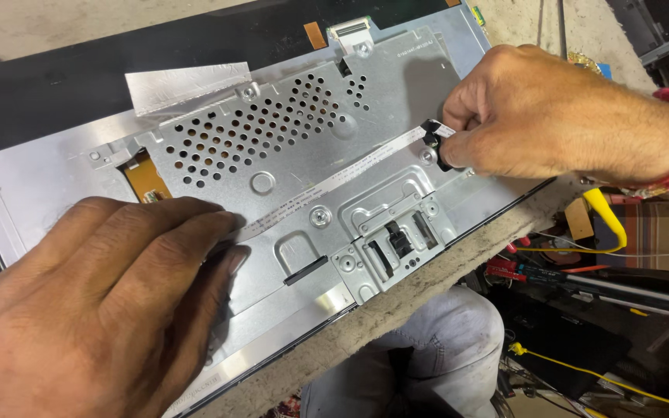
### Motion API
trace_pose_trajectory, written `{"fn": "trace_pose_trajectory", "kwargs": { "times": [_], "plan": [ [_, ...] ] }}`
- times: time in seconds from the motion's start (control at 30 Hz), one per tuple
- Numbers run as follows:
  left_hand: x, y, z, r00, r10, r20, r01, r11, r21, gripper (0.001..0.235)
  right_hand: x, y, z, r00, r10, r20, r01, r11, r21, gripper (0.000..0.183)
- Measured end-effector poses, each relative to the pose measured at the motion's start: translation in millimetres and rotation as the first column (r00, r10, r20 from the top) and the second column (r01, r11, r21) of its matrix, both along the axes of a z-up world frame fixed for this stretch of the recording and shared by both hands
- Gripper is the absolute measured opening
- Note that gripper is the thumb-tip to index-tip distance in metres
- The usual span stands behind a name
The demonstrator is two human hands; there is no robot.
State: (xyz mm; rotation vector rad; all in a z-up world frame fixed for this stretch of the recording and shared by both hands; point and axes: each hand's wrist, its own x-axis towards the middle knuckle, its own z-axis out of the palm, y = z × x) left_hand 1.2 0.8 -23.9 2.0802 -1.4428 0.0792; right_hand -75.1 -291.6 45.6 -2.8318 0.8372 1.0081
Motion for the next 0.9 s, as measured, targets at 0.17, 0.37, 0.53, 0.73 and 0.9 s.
{"fn": "trace_pose_trajectory", "kwargs": {
  "times": [0.17, 0.37, 0.53, 0.73, 0.9],
  "plan": [
    [-4.2, -1.8, -0.2, 0.998, 0.032, -0.045, -0.031, 0.999, 0.019, 0.026, -5.5, 3.0, 7.3, 0.999, -0.035, -0.02, 0.035, 0.999, -0.005, 0.021],
    [-2.8, 5.8, 0.3, 0.999, 0.026, -0.023, -0.025, 0.999, 0.022, 0.024, -13.7, 2.6, 15.2, 0.978, -0.21, 0.012, 0.209, 0.976, 0.068, 0.027],
    [-3.9, 5.6, -2.6, 0.997, 0.061, -0.043, -0.056, 0.994, 0.088, 0.027, -13.5, -2.3, 13.5, 0.966, -0.244, 0.081, 0.237, 0.968, 0.083, 0.028],
    [-2.2, 5.2, -2.8, 0.998, 0.041, -0.046, -0.041, 0.999, 0.019, 0.025, -6.4, -3.2, 6.6, 0.992, -0.108, -0.071, 0.105, 0.994, -0.037, 0.025],
    [0.0, 4.9, -2.6, 0.999, 0.022, -0.044, -0.021, 1.0, 0.016, 0.025, -7.8, -13.4, -2.6, 0.975, -0.22, -0.011, 0.219, 0.965, 0.147, 0.02]
  ]
}}
